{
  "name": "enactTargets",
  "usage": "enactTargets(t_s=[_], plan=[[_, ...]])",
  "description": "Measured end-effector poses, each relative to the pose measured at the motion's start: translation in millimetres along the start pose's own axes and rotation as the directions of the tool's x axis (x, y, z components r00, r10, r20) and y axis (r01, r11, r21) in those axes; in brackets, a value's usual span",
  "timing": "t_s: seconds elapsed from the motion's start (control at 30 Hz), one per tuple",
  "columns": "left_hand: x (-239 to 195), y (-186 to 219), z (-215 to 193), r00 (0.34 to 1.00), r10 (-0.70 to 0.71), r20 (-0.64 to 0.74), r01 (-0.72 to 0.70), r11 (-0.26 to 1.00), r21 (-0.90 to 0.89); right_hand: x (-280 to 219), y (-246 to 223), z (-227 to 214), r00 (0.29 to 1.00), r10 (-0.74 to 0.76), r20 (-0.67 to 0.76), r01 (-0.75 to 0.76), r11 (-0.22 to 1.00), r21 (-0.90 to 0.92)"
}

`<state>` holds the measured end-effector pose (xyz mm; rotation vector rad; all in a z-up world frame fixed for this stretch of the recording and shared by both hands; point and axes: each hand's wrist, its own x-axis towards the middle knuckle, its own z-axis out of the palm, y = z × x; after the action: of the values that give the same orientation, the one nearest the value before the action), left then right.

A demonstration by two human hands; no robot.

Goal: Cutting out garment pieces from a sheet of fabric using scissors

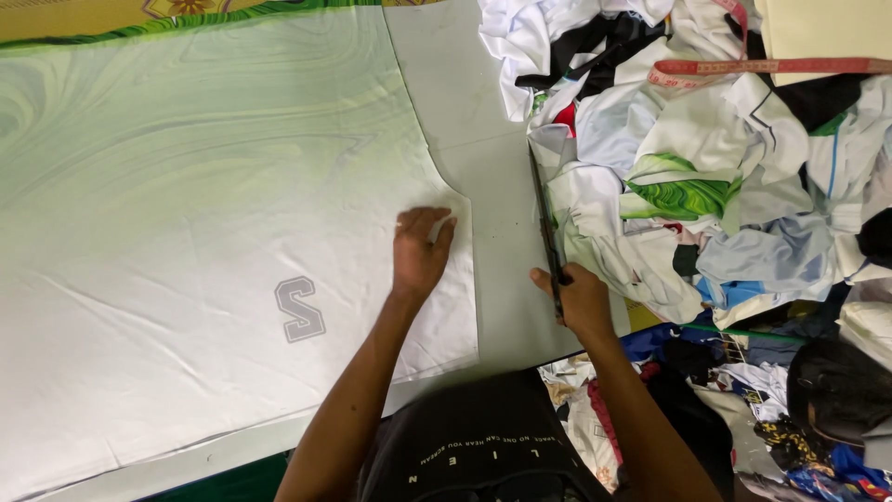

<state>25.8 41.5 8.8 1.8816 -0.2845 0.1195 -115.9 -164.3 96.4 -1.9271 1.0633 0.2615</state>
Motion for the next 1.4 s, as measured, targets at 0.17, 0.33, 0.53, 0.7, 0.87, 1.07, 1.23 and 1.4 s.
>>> enactTargets(t_s=[0.17,0.33,0.53,0.7,0.87,1.07,1.23,1.4], plan=[[46.8,-6.4,2.0,0.919,0.392,-0.040,-0.283,0.726,0.627,-21.0,7.1,9.3,1.000,0.007,0.023,-0.009,0.994,0.109],[60.0,-47.9,8.4,0.915,0.403,0.011,-0.300,0.662,0.687,-32.8,-30.1,23.1,0.991,-0.056,0.123,0.063,0.997,-0.055],[60.4,-37.8,-0.2,0.919,0.394,-0.014,-0.297,0.717,0.631,-37.7,-100.7,33.5,0.971,-0.062,0.233,0.136,0.939,-0.317],[62.3,-33.6,-5.2,0.927,0.373,-0.029,-0.291,0.768,0.571,-14.2,-121.9,57.9,0.962,-0.105,0.254,0.203,0.894,-0.399],[61.4,-23.7,-10.3,0.935,0.352,-0.048,-0.277,0.807,0.521,-4.9,-138.2,70.6,0.963,-0.146,0.229,0.235,0.869,-0.435],[62.7,-20.5,-9.8,0.942,0.330,-0.068,-0.253,0.826,0.503,-4.7,-144.0,77.5,0.962,-0.137,0.238,0.237,0.849,-0.471],[63.1,-23.5,-8.5,0.943,0.326,-0.068,-0.248,0.823,0.511,9.4,-122.6,91.0,0.955,-0.214,0.205,0.287,0.842,-0.457],[61.4,-25.5,-7.2,0.946,0.317,-0.067,-0.239,0.823,0.515,9.6,-121.3,93.6,0.952,-0.256,0.167,0.304,0.859,-0.413]])
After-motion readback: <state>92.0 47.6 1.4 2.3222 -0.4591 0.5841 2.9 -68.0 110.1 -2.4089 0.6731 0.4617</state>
